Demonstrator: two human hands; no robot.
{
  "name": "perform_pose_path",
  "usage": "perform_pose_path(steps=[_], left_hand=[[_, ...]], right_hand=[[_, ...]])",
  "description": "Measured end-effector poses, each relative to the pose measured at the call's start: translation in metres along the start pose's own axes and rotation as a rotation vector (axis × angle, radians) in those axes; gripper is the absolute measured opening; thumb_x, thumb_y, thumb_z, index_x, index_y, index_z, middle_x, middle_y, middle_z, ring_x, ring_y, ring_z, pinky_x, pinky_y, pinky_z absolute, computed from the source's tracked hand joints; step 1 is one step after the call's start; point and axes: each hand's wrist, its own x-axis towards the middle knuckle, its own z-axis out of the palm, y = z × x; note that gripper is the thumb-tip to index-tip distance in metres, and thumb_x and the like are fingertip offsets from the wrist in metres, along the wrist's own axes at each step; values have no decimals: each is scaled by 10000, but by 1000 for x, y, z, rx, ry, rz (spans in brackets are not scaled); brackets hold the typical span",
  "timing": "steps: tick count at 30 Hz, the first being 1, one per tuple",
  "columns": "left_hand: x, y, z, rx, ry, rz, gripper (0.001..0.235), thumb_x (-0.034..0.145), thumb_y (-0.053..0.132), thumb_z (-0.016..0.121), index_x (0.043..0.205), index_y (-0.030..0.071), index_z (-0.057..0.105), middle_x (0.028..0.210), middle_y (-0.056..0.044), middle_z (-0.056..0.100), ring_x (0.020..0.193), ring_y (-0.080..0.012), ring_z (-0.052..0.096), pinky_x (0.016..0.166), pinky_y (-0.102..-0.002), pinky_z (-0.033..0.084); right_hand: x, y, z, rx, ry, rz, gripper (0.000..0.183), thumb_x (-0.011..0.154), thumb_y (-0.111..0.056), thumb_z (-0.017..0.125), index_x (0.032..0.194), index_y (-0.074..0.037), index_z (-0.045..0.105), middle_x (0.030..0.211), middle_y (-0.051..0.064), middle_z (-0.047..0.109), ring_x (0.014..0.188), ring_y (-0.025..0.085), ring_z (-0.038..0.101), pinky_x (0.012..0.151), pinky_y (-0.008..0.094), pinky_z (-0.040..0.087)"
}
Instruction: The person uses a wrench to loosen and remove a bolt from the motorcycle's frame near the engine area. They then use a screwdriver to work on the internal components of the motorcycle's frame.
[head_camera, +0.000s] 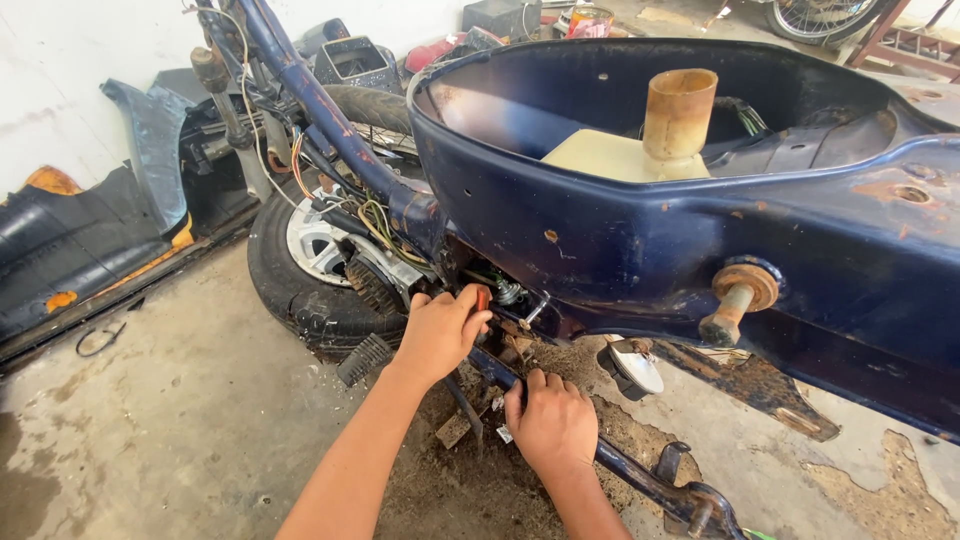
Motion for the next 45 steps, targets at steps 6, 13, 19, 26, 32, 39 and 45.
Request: perform_pose_path(steps=[6,13,19,26,32,39,45], left_hand=[[-9,-3,14,-20,41,-31,342,1088,342,410,1357,159,518,627,-31,594,669,-250,541,818,-403,353],[4,0,-9,-106,42,-49,394,1081,345,402,1401,131,487,786,52,768,770,-264,621,814,-457,403],[-2,-8,-3,-42,-28,-53,367,1090,347,418,1343,101,520,803,36,790,774,-263,600,823,-441,390],[-5,0,-2,-106,58,-36,354,1079,326,441,1345,113,536,727,29,703,741,-237,598,823,-415,370],[2,5,-3,-175,63,-93,333,1081,320,424,1262,78,563,802,79,781,794,-225,693,837,-440,410],[-7,2,2,-189,69,-103,320,1093,318,416,1193,64,582,812,59,781,765,-224,701,844,-427,418],[-13,-5,7,-185,72,-63,293,1098,332,414,1138,84,565,804,66,779,729,-219,671,843,-409,385]], right_hand=[[-2,-2,8,-37,107,-21,392,1004,-417,434,849,-128,647,714,66,679,621,278,682,548,419,542],[-2,-7,7,-68,74,-4,411,1009,-425,417,859,-124,655,699,60,667,620,261,675,513,397,541],[-3,-8,7,-87,90,-47,413,1018,-429,416,879,-124,658,712,71,687,614,269,683,523,392,537],[-1,-13,-4,-62,-38,20,443,1028,-445,359,943,-120,648,748,74,683,646,249,688,541,387,554],[-1,-8,-1,-30,22,-11,354,1012,-427,417,967,-137,615,749,74,679,668,284,683,533,418,545],[-8,-12,1,-15,54,-34,313,997,-403,450,925,-144,611,737,82,682,648,320,679,528,441,545],[-7,-23,-15,-43,-101,38,404,1023,-444,356,1099,-143,616,829,86,724,737,275,725,579,401,586]])
